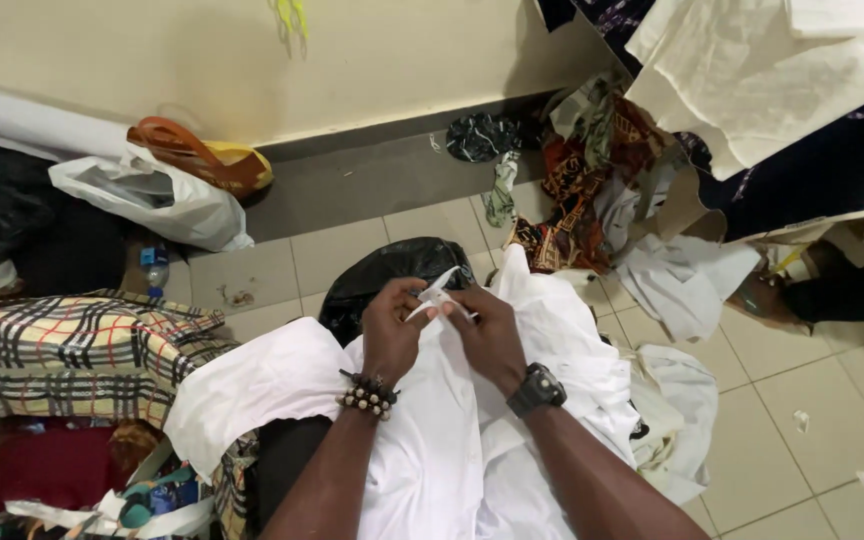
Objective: Searching through a laundry bag and examining a white dress shirt.
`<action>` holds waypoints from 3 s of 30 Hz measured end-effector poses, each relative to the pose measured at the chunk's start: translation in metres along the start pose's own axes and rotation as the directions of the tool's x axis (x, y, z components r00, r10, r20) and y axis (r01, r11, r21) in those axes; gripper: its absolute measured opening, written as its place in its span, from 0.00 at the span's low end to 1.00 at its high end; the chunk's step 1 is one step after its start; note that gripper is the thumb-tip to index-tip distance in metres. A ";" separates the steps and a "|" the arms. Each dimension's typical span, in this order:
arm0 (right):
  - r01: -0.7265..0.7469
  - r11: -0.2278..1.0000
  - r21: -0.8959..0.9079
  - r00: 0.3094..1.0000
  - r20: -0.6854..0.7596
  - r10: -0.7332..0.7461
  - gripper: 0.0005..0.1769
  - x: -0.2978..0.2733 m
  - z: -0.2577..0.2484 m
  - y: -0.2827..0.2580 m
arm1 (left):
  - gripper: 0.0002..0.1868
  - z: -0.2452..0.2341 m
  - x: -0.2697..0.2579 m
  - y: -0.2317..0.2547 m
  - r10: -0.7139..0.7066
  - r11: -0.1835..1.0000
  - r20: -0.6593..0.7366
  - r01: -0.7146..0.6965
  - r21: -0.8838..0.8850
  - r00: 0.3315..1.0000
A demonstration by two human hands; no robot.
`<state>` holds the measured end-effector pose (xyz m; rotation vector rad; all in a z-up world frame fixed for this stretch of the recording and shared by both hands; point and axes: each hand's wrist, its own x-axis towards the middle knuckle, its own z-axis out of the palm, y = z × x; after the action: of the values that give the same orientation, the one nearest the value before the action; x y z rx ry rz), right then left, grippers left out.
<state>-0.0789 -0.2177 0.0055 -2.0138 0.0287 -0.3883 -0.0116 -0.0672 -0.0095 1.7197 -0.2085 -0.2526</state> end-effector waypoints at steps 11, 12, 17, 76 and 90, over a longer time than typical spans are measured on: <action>-0.398 0.893 0.210 0.916 0.031 0.401 0.11 0.003 -0.001 0.011 | 0.08 -0.008 0.012 -0.032 -0.272 0.863 0.131 0.302 -0.406 0.953; -0.399 0.892 0.211 0.915 0.028 0.403 0.11 0.002 -0.001 0.009 | 0.08 -0.008 0.011 -0.030 -0.272 0.863 0.135 0.304 -0.404 0.953; -0.448 0.855 0.262 0.894 0.114 0.434 0.10 0.002 0.002 0.011 | 0.06 -0.009 0.005 -0.014 -0.305 0.785 0.206 0.368 -0.499 0.930; -0.268 0.915 0.301 0.935 0.310 0.172 0.11 0.002 0.005 -0.005 | 0.07 -0.037 -0.003 -0.036 -0.415 0.694 0.203 0.453 -0.560 0.887; -0.473 0.797 0.375 0.871 0.335 0.359 0.11 0.000 0.008 -0.005 | 0.07 -0.036 -0.009 -0.031 -0.255 0.817 0.213 0.328 -0.474 0.943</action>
<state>-0.0776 -0.2083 0.0065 -1.5217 0.2114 0.1426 -0.0099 -0.0255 -0.0338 1.2003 0.0276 -0.6051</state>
